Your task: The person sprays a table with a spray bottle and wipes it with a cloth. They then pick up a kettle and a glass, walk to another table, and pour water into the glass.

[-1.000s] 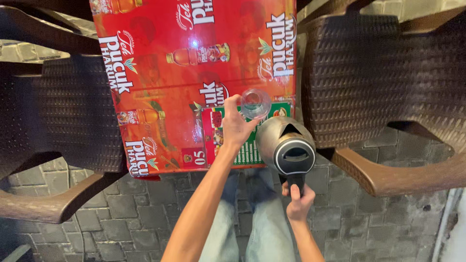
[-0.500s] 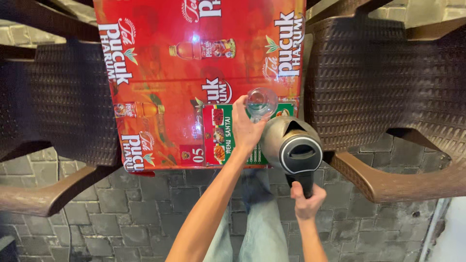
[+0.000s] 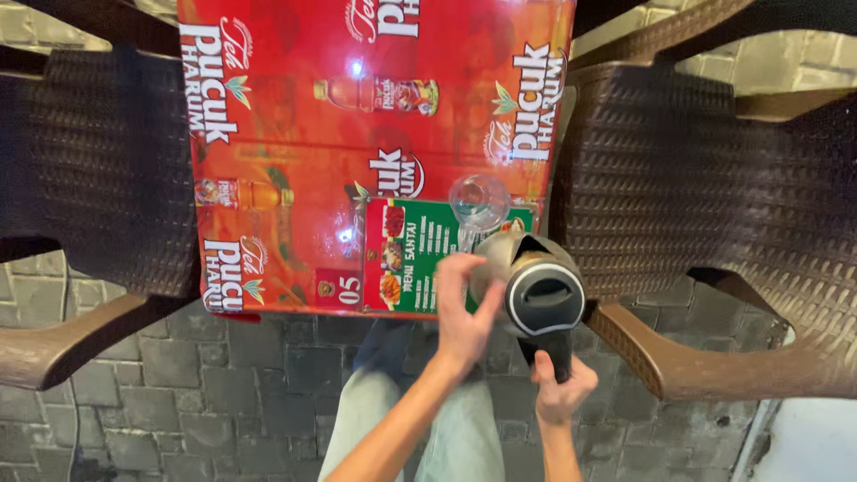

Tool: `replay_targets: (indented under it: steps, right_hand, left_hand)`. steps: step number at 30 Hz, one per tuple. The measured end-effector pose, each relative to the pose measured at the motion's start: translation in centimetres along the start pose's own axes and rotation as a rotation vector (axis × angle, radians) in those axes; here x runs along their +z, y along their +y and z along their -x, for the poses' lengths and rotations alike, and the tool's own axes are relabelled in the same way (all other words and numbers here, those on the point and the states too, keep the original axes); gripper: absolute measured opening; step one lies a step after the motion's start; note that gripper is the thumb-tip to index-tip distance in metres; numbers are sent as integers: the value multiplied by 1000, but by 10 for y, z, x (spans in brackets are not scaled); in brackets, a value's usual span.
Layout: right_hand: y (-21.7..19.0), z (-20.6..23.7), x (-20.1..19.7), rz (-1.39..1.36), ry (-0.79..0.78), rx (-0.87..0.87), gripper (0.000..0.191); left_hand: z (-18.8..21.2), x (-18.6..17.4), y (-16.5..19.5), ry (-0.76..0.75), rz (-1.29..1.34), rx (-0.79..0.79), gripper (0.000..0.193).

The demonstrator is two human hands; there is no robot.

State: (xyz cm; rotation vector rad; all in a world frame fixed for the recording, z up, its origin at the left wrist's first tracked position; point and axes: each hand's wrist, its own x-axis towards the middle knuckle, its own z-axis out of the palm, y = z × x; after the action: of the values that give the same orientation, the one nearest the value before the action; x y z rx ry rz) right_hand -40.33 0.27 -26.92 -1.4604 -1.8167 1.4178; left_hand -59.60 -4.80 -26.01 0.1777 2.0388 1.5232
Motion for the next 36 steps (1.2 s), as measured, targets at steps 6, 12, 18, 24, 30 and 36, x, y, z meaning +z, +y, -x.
replay_targets:
  steps: [6, 12, 18, 24, 30, 36]
  right_hand:
    - [-31, 7, -15, -165, -50, 37, 42]
    - [-66, 4, -20, 18, -111, 81, 34]
    - [-86, -11, -11, 72, -145, 143, 38]
    - [-106, -25, -4, 138, -173, 203, 41]
    - [-124, -38, 3, 241, -203, 227, 41]
    - [-131, -43, 3, 327, -225, 192, 39]
  left_hand:
    - [13, -7, 16, -137, -13, 186, 85]
    - [24, -16, 27, -159, -30, 175, 94]
    - [14, -15, 23, -125, -43, 106, 89]
    - [9, -15, 20, -130, -22, 29, 84]
    - [5, -10, 21, -84, -1, 1, 80]
    - [6, -5, 18, -52, 71, -39, 78]
